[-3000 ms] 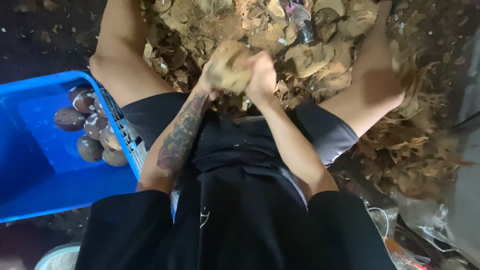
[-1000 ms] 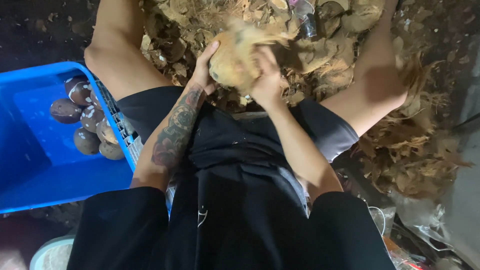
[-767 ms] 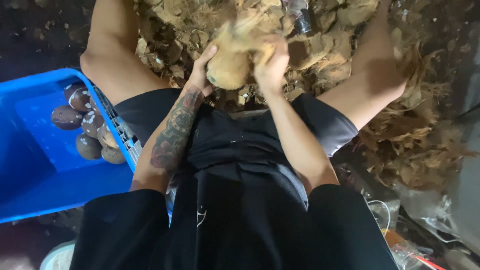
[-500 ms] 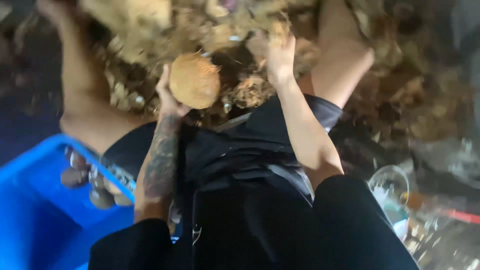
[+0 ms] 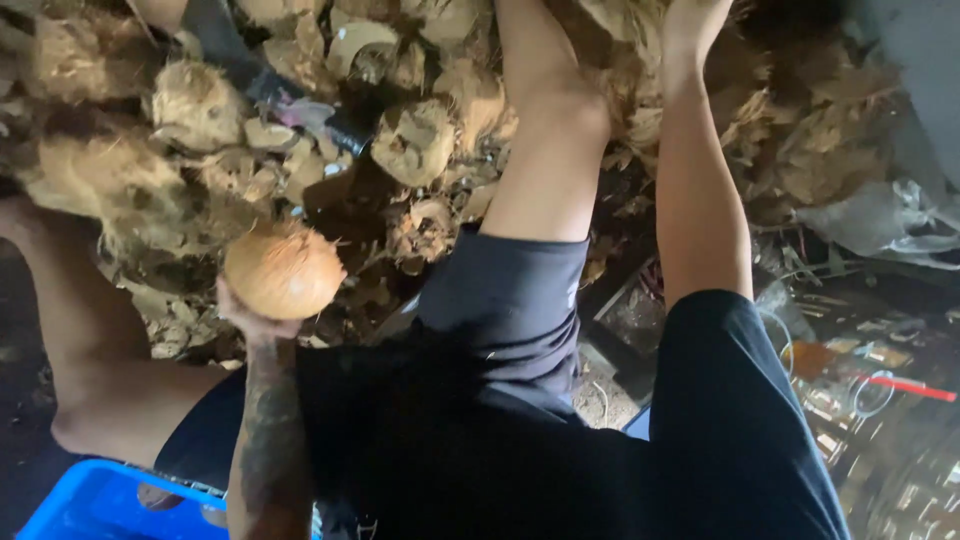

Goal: The person sits on the ground and uses a curved blade to peel the husk off coconuts. The peeled coconuts are placed into a blue crate beside them.

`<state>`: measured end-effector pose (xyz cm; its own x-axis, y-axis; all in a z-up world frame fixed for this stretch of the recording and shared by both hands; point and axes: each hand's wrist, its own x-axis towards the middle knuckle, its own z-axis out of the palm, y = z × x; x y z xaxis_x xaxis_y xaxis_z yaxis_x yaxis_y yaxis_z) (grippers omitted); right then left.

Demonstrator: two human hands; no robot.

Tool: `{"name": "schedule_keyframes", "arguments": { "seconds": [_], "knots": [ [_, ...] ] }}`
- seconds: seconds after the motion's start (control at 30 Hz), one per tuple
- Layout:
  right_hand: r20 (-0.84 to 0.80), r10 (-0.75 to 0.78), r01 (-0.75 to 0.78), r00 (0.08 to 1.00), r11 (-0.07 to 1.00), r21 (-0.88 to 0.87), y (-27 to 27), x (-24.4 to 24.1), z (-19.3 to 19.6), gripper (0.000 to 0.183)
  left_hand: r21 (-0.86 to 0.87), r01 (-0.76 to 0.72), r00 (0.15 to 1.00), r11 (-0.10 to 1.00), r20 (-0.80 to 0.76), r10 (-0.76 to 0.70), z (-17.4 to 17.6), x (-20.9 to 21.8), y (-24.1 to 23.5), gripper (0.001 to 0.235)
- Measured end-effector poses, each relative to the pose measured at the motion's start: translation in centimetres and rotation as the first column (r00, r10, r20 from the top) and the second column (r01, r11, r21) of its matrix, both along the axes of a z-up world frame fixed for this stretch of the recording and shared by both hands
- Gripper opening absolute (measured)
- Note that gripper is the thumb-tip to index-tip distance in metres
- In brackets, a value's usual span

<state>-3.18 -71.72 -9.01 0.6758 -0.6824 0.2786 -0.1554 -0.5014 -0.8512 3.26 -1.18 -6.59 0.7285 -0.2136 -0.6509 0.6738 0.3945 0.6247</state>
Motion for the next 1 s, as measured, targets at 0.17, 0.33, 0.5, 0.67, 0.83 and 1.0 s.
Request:
{"name": "schedule_keyframes", "arguments": {
  "seconds": [0.17,0.33,0.5,0.67,0.83,1.0],
  "knots": [
    [-0.784,-0.244,0.345,0.571,0.938,-0.041,0.4,0.9,-3.1,0.043,-0.016,-0.031,0.998,0.999,-0.049,0.03,-2.2,0.4,-1.0,0.085],
    [-0.975,-0.103,0.294,0.198,0.955,-0.041,3.6,3.9,4.0,0.068,-0.039,-0.09,0.993,0.995,-0.074,0.087,-4.2,1.5,0.3,0.072],
    [-0.936,-0.244,-0.065,0.253,0.961,-0.268,9.4,7.1,13.9,0.047,-0.052,-0.222,0.974,0.974,-0.067,0.218,-5.2,2.0,0.7,0.058],
    [-0.728,0.541,-0.464,0.421,0.818,0.34,31.5,12.9,25.2,0.044,-0.065,-0.418,0.908,0.906,-0.028,0.417,-2.9,-2.3,8.9,0.04],
    [-0.786,0.579,-0.785,0.218,0.583,0.211,43.5,16.4,12.6,0.062,-0.432,-0.168,0.986,0.886,-0.05,0.162,0.7,-1.7,6.7,0.087],
    [-0.879,0.387,-0.582,0.281,0.796,0.164,46.2,19.4,9.7,0.105,-0.419,-0.225,0.973,0.88,-0.048,0.226,0.8,-2.2,5.8,0.086]
  ]
}}
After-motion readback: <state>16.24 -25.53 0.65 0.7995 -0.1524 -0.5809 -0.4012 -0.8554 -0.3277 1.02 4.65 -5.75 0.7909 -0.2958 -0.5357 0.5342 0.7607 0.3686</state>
